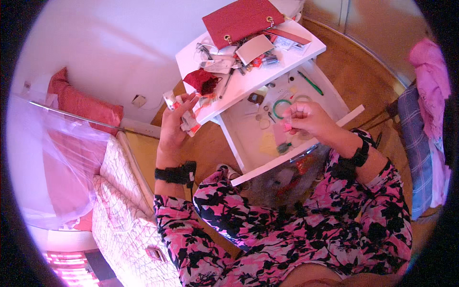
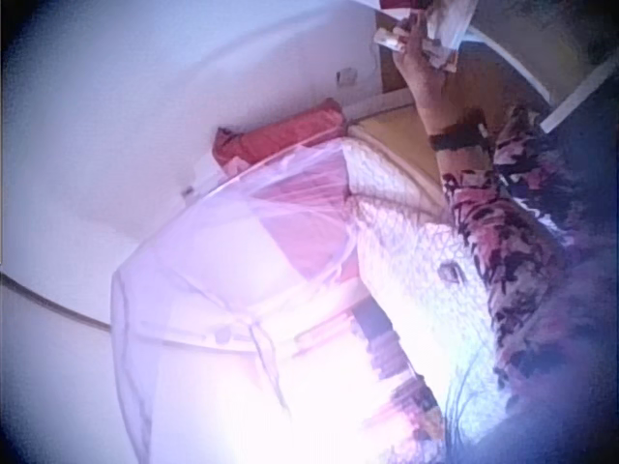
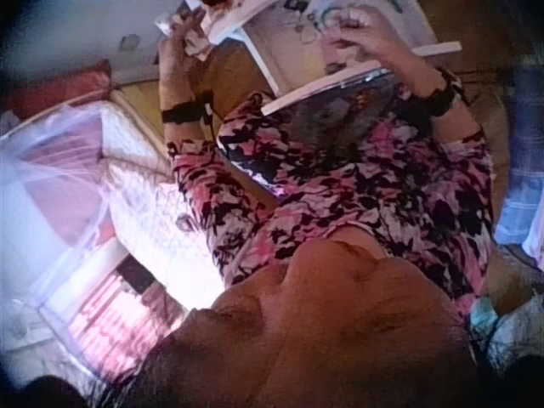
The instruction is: The person sorts through various items in a nightstand drawer by hand, picking up and looking at a bank card, a red envelope, multiple phones, and medication packaging before selecting a pen and a roll of tape.
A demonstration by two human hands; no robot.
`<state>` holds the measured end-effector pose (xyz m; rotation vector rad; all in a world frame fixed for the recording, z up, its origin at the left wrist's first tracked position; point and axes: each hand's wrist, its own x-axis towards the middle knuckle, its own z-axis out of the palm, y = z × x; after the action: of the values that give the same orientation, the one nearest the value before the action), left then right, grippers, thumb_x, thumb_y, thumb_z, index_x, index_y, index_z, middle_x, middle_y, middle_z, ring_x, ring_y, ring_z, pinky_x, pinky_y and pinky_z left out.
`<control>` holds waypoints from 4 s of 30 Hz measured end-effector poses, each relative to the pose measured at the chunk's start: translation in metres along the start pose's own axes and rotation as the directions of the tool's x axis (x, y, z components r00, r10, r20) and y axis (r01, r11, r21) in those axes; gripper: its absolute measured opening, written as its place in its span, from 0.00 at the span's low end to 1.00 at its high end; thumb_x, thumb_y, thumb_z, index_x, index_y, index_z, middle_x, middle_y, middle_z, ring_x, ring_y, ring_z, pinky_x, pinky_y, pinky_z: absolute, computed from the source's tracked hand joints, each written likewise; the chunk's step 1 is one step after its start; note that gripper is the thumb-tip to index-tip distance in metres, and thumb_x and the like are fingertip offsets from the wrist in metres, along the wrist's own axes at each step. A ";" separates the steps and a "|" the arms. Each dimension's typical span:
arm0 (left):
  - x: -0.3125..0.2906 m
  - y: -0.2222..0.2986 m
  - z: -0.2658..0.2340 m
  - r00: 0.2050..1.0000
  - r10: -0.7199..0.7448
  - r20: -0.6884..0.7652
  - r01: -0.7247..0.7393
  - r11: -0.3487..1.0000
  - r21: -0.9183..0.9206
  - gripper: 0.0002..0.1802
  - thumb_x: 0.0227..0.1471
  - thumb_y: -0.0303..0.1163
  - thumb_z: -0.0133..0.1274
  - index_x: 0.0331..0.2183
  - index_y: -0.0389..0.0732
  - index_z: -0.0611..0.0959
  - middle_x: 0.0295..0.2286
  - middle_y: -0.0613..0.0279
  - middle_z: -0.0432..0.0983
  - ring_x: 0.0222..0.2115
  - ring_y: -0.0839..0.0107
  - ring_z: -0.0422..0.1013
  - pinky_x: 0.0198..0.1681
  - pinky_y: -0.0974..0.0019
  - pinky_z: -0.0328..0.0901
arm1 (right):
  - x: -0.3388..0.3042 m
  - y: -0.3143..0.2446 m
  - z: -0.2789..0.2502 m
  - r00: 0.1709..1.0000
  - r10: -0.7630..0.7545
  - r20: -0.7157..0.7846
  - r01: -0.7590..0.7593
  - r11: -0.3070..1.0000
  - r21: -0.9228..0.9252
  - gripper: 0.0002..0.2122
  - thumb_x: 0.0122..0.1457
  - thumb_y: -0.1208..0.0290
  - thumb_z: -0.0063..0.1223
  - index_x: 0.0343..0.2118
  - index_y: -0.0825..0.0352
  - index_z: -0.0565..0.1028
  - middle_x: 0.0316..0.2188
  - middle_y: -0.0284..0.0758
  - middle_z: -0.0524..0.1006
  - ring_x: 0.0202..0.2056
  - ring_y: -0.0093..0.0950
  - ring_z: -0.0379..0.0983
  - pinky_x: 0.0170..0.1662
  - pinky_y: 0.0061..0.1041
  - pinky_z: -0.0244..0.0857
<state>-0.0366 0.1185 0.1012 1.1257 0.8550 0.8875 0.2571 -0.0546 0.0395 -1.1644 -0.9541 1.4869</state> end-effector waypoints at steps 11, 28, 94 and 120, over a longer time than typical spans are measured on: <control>0.024 0.005 -0.017 0.966 -0.246 -0.084 0.260 0.890 0.375 0.20 0.39 0.26 0.55 0.38 0.33 0.72 0.20 0.62 0.70 0.14 0.74 0.66 0.16 0.72 0.61 | 0.000 0.000 0.001 1.000 0.025 -0.018 -0.025 0.999 0.023 0.08 0.52 0.76 0.50 0.35 0.69 0.69 0.28 0.34 0.75 0.28 0.21 0.72 0.31 0.19 0.68; -0.009 -0.007 -0.039 0.956 0.010 -0.293 0.037 0.987 0.156 0.17 0.45 0.32 0.56 0.38 0.39 0.73 0.27 0.67 0.68 0.21 0.76 0.66 0.21 0.73 0.64 | 0.001 0.002 -0.006 0.998 -0.034 -0.054 0.033 0.999 -0.013 0.05 0.53 0.76 0.50 0.32 0.69 0.69 0.26 0.32 0.74 0.27 0.18 0.70 0.29 0.16 0.64; -0.165 -0.103 0.026 0.609 -0.372 0.701 0.572 0.818 -0.063 0.28 0.43 0.21 0.54 0.48 0.40 0.65 0.33 0.65 0.69 0.34 0.79 0.64 0.36 0.78 0.59 | 0.190 0.069 0.004 0.956 -0.003 0.295 0.295 0.046 -0.955 0.29 0.45 0.59 0.55 0.48 0.67 0.62 0.43 0.49 0.67 0.46 0.43 0.64 0.50 0.35 0.57; -0.175 -0.105 0.024 0.653 -0.428 0.625 0.627 0.768 -0.130 0.29 0.44 0.27 0.55 0.49 0.40 0.65 0.35 0.63 0.69 0.27 0.83 0.64 0.27 0.80 0.60 | 0.116 -0.061 0.004 0.950 -0.053 0.307 0.261 0.672 -0.693 0.10 0.57 0.69 0.44 0.33 0.71 0.71 0.22 0.32 0.72 0.23 0.19 0.67 0.29 0.20 0.63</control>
<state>-0.0697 -0.0693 0.0242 0.6920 0.4578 0.1464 0.2599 0.0715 0.0754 -1.3937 -1.9116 1.1377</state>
